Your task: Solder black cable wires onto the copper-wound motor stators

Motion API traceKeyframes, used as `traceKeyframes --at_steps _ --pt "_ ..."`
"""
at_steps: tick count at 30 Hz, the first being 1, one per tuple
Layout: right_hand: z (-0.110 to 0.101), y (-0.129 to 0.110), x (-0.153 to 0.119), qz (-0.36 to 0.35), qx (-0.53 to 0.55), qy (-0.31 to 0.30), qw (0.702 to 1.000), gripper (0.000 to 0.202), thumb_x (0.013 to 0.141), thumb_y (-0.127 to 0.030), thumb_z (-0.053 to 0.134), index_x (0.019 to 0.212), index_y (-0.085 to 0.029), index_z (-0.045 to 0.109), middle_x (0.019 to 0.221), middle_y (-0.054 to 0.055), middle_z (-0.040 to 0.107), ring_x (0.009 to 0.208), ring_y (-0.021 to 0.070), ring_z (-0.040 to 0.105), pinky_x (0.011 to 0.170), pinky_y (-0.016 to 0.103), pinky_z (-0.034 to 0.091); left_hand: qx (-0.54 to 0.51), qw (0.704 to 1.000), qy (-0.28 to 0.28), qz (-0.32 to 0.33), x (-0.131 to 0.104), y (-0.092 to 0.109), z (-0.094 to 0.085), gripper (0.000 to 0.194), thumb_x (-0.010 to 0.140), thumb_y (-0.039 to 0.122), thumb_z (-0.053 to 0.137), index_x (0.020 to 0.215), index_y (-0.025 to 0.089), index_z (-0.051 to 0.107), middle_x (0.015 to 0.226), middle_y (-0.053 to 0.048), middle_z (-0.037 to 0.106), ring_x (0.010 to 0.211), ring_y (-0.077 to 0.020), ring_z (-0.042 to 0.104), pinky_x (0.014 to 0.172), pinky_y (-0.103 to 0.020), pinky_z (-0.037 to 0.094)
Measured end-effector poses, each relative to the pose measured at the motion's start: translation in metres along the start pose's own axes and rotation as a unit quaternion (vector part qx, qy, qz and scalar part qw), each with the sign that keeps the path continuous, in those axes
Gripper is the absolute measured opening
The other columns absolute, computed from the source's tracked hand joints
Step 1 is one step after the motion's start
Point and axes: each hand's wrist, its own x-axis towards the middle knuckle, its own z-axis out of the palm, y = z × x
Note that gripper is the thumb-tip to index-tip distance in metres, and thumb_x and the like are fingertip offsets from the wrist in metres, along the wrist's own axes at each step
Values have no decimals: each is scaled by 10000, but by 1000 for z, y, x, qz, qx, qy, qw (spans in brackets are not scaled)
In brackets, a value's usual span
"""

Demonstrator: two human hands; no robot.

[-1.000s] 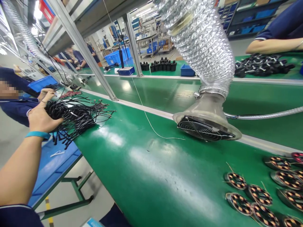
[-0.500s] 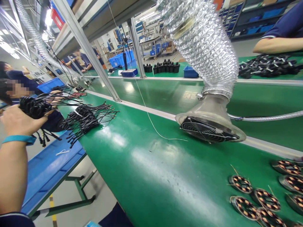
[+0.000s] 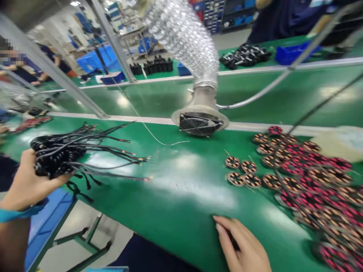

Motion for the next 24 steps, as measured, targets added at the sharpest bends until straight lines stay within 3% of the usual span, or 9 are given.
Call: traceKeyframes --at_steps 3,7,11,14,16,18,20,24 --pt "-6 -18 4 23 15 15 999 144 931 -253 542 960 -228 680 836 16 733 708 139 706 649 217 572 -45 988 -101 105 1 38 33 615 663 520 639 1184 309 392 1025 -53 503 931 -326 602 793 -494 550" --pt "-8 -28 1 96 33 112 988 121 916 -160 543 927 -198 656 788 30 679 690 141 648 645 263 542 -29 943 -179 279 6 84 76 583 691 496 595 1205 355 360 975 -70 526 884 -357 586 752 -536 528" --pt "-9 -28 -5 133 41 173 975 137 916 -145 524 957 -194 644 821 42 661 730 154 615 667 300 516 33 880 -261 396 5 98 108 774 753 483 546 1428 308 209 1114 -145 543 1031 -408 574 859 -570 499" --pt "-13 -28 -3 95 28 146 984 162 910 -122 514 1013 -186 622 894 51 667 786 150 611 723 297 513 57 860 -308 404 10 86 114 976 755 619 541 1535 271 68 1374 -198 445 1269 -455 450 1021 -615 402" --pt "-17 -28 2 78 13 123 989 173 915 -133 508 1048 -179 608 945 60 665 777 142 604 728 295 513 34 860 -340 379 20 78 111 1028 731 706 532 1552 344 29 1510 -138 346 1376 -437 352 1089 -611 341" --pt "-20 -29 9 73 -1 105 992 188 926 -151 494 1082 -175 597 988 65 658 773 138 597 730 297 512 1 864 -366 346 31 76 108 956 748 722 504 1540 428 56 1565 -54 291 1427 -395 298 1124 -587 314" --pt "-22 -31 18 59 -16 79 995 193 945 -164 465 1086 -162 597 992 66 655 815 149 599 755 305 507 -8 875 -365 319 40 79 110 821 800 696 455 1519 435 157 1540 -41 337 1420 -369 320 1125 -571 322" --pt "-17 -35 32 3 -65 -38 997 250 973 -171 410 1099 -136 623 982 81 658 914 189 566 822 343 468 13 878 -372 302 48 88 132 613 855 670 360 1309 275 478 1234 -106 581 1189 -351 517 1016 -529 438"
